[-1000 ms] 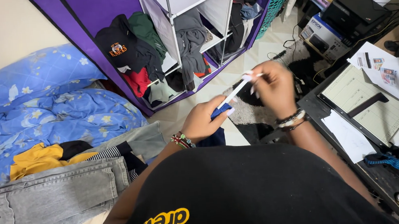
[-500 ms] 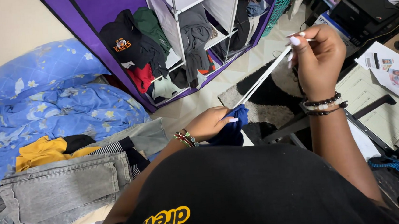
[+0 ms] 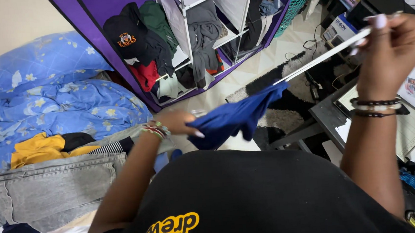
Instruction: The recorder is sorting and inspecting various items of clothing including shorts, a baseball cap, and jeans in a bedroom environment.
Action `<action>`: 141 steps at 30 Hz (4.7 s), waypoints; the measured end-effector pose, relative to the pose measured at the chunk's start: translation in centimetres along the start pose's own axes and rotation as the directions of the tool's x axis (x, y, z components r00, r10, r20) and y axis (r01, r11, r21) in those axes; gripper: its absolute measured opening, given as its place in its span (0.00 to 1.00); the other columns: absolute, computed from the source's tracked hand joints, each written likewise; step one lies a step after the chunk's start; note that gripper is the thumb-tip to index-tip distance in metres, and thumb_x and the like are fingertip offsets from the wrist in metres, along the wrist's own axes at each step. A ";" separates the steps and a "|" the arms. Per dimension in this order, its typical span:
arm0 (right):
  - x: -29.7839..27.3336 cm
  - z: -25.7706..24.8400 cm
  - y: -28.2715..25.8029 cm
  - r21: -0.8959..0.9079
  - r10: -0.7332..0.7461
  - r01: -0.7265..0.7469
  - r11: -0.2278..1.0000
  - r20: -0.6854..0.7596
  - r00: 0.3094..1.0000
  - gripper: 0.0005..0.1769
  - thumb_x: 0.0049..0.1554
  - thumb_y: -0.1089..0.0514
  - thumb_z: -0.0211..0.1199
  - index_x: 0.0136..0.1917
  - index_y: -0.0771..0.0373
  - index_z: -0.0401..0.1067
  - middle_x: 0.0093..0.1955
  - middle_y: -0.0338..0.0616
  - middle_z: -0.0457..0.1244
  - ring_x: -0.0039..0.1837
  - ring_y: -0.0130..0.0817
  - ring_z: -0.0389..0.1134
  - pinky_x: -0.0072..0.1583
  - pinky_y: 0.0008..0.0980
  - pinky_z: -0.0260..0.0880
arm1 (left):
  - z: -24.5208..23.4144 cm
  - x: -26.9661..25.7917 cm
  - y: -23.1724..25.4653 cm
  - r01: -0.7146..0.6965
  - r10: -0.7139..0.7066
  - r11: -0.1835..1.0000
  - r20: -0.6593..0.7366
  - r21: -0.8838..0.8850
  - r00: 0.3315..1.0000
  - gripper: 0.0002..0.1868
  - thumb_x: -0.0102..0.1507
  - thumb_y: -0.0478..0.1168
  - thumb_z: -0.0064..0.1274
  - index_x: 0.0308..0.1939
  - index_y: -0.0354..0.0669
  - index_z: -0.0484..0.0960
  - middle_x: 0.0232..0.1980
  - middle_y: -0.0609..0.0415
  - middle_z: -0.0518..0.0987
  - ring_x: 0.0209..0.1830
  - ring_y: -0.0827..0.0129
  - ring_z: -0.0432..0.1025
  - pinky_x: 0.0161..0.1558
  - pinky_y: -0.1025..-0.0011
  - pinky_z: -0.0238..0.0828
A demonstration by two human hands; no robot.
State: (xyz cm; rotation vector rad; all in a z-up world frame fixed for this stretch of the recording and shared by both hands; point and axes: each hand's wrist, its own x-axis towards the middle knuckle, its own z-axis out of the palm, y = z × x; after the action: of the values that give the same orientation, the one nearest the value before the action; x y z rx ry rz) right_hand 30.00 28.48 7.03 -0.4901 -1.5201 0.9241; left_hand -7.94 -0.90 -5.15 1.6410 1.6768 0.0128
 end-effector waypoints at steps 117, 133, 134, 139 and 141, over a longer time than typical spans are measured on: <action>-12.6 38.9 41.3 -0.534 0.655 -0.675 0.509 0.749 -0.098 0.27 0.64 0.42 0.45 0.70 0.57 0.63 0.66 0.42 0.68 0.63 0.35 0.72 0.61 0.37 0.73 | -25.2 33.0 -57.2 0.758 -0.705 0.579 -0.650 -0.299 0.282 0.69 0.46 0.56 0.72 0.80 0.57 0.40 0.82 0.52 0.52 0.81 0.49 0.50 0.68 0.39 0.44; -9.0 40.6 35.8 -0.372 0.514 -0.400 0.837 0.784 0.347 0.41 0.55 0.52 0.67 0.76 0.58 0.51 0.73 0.52 0.52 0.71 0.47 0.61 0.61 0.41 0.74 | -0.6 25.7 -29.2 0.040 -0.500 0.861 -0.832 -0.506 0.238 0.13 0.64 0.42 0.56 0.47 0.37 0.75 0.43 0.37 0.75 0.44 0.40 0.71 0.47 0.48 0.68; -9.0 40.0 35.0 -0.368 0.493 -0.345 0.863 0.762 0.420 0.49 0.52 0.52 0.71 0.77 0.59 0.47 0.74 0.56 0.50 0.72 0.53 0.58 0.63 0.44 0.69 | -1.1 22.9 -24.6 -0.093 -0.447 0.865 -0.843 -0.492 0.299 0.15 0.62 0.40 0.55 0.49 0.37 0.77 0.46 0.38 0.76 0.47 0.41 0.71 0.49 0.50 0.68; -10.0 36.0 30.6 -0.507 0.726 -0.598 0.620 0.660 0.193 0.65 0.48 0.43 0.75 0.80 0.56 0.31 0.69 0.50 0.59 0.69 0.48 0.66 0.67 0.42 0.68 | 1.9 17.0 -15.0 -0.309 -0.123 0.901 -0.862 -0.305 0.492 0.17 0.62 0.40 0.58 0.54 0.41 0.79 0.52 0.43 0.79 0.53 0.44 0.71 0.54 0.53 0.68; -11.6 34.1 29.6 -0.596 0.738 -0.492 0.634 0.656 0.156 0.62 0.48 0.45 0.78 0.78 0.58 0.36 0.66 0.50 0.62 0.67 0.44 0.66 0.66 0.37 0.65 | 4.6 16.5 -15.1 -0.367 0.158 0.929 -0.838 -0.053 0.522 0.15 0.58 0.37 0.56 0.49 0.45 0.79 0.52 0.46 0.77 0.56 0.48 0.72 0.58 0.55 0.68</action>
State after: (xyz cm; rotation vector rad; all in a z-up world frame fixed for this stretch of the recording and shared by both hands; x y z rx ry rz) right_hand -6.71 27.97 -21.70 -0.9869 -2.4930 1.8829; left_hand -16.18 8.38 -24.32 1.8091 1.9256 1.2913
